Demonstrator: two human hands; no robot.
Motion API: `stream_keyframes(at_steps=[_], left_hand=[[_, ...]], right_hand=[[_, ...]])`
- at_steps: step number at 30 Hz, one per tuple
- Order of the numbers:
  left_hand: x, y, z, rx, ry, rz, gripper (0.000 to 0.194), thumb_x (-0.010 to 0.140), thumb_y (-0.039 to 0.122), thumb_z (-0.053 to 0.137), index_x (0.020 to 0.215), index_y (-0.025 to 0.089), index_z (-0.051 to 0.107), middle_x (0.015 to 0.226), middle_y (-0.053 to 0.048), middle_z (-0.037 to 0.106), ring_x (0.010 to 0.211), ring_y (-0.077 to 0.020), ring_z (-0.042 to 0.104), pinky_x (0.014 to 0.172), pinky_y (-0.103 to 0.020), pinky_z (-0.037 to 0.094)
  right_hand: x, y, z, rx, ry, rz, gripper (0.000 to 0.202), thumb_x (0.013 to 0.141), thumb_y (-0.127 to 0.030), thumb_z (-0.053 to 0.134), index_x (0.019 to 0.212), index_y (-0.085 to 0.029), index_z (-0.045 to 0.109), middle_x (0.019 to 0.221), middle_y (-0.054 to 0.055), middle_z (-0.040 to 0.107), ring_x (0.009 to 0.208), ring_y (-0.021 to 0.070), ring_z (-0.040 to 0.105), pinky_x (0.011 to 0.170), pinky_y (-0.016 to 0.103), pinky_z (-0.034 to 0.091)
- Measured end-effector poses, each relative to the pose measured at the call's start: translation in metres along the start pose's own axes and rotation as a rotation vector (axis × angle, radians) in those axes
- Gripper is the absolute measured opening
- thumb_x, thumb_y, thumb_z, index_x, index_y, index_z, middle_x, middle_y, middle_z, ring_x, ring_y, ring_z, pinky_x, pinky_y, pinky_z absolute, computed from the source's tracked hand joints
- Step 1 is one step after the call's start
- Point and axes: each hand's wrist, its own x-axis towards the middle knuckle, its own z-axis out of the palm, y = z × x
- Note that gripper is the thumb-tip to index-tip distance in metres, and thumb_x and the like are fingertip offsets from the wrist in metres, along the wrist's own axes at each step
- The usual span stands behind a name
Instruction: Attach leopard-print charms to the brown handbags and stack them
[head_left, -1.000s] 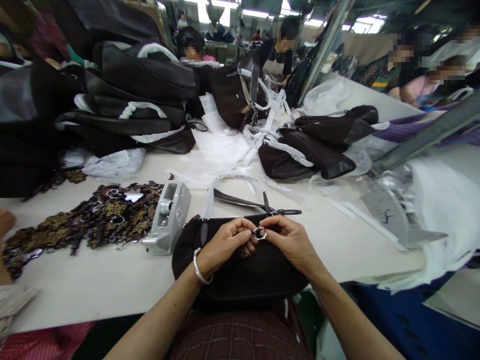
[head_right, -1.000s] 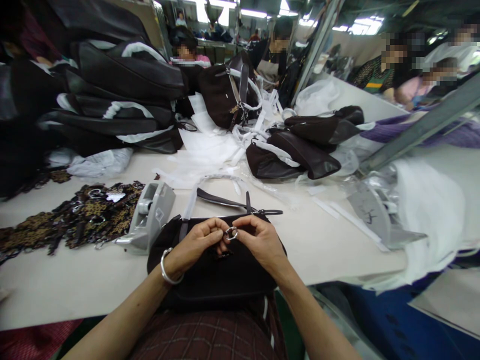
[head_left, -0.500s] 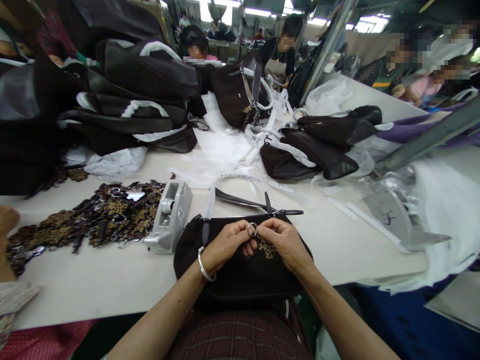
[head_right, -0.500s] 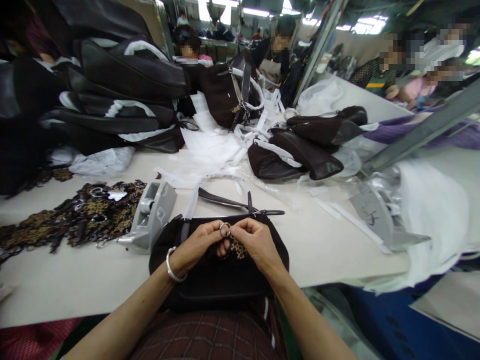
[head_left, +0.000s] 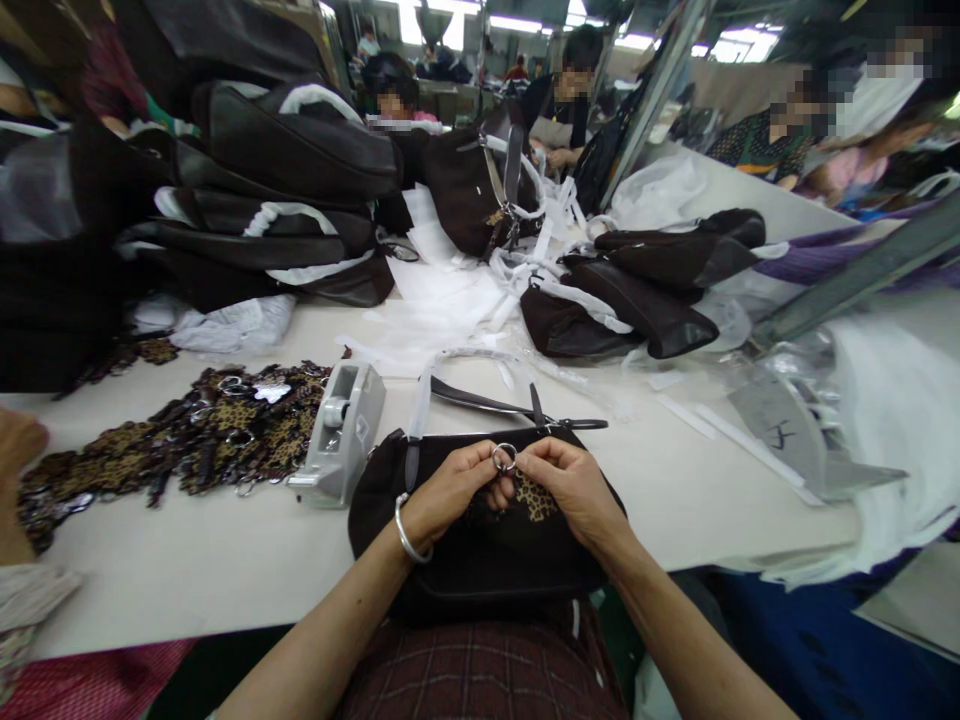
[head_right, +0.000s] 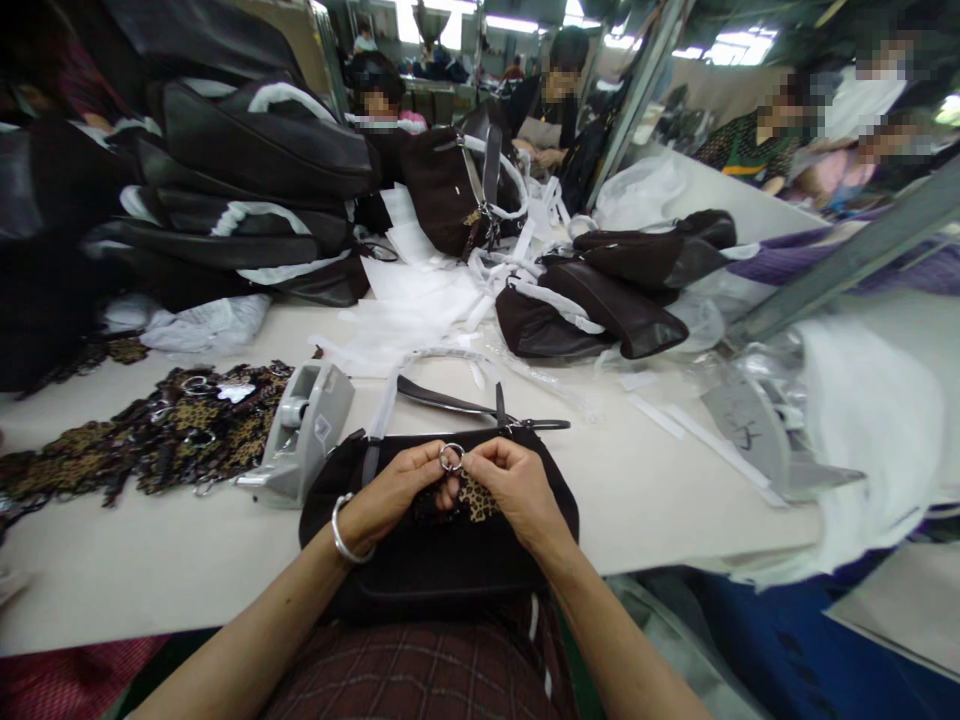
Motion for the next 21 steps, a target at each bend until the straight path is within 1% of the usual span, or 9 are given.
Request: stream_keyframes(at_steps=[4,8,10,12,16,21], left_hand=[[0.0002,-0.0010,-0.0008,-0.016,0.001,0.004,0.028,0.090,0.042,0.054,0.088,0.014,0.055,0.071,-0.001,0.060,0.058,-0.0081,0.054,0.059,-0.020,0.043],[0.0011,-0.0017,-0.0013,-0.024,0.000,0.014,0.028,0.090,0.042,0.054,0.087,0.013,0.056,0.068,0.000,0.058,0.056,-0.0077,0.053,0.056,-0.020,0.043],[0.0016,-0.0020,-0.0013,-0.033,0.005,0.007,0.029,0.089,0.042,0.055,0.086,0.013,0.056,0.067,0.000,0.058,0.054,-0.0072,0.052,0.055,-0.019,0.042],[0.0018,-0.0024,-0.0011,-0.048,0.012,-0.001,0.028,0.089,0.042,0.055,0.086,0.013,0.056,0.067,0.000,0.057,0.054,-0.0067,0.052,0.055,-0.019,0.043],[0.0021,-0.0039,-0.0013,-0.086,0.017,-0.009,0.027,0.089,0.040,0.055,0.089,0.014,0.055,0.065,0.002,0.057,0.052,-0.0059,0.052,0.054,-0.017,0.042],[0.0027,-0.0043,-0.0011,-0.096,0.043,-0.007,0.024,0.089,0.039,0.055,0.089,0.015,0.051,0.063,0.003,0.057,0.049,-0.0057,0.051,0.052,-0.017,0.041]], right_hand=[[0.0001,0.0019,-0.0008,0.050,-0.017,0.010,0.030,0.072,-0.045,0.076,0.077,-0.016,0.067,0.071,0.003,0.067,0.063,0.0154,0.058,0.059,0.027,0.043],[-0.0004,0.0021,0.0002,0.133,-0.112,0.032,0.030,0.075,-0.041,0.075,0.092,-0.017,0.070,0.080,0.006,0.071,0.070,0.0185,0.063,0.065,0.030,0.046],[-0.0009,0.0015,0.0009,0.166,-0.145,0.046,0.030,0.076,-0.041,0.075,0.093,-0.016,0.070,0.080,0.006,0.071,0.071,0.0190,0.063,0.067,0.031,0.047],[-0.0014,0.0008,0.0011,0.183,-0.146,0.055,0.029,0.077,-0.041,0.074,0.090,-0.016,0.070,0.079,0.006,0.071,0.070,0.0185,0.063,0.068,0.031,0.047],[-0.0018,0.0002,0.0001,0.149,-0.102,0.043,0.027,0.076,-0.040,0.075,0.087,-0.017,0.070,0.080,0.003,0.071,0.071,0.0159,0.062,0.071,0.030,0.046],[-0.0009,0.0019,-0.0020,0.138,-0.131,0.027,0.025,0.076,-0.039,0.075,0.089,-0.018,0.070,0.083,0.004,0.072,0.075,0.0165,0.062,0.074,0.030,0.045]])
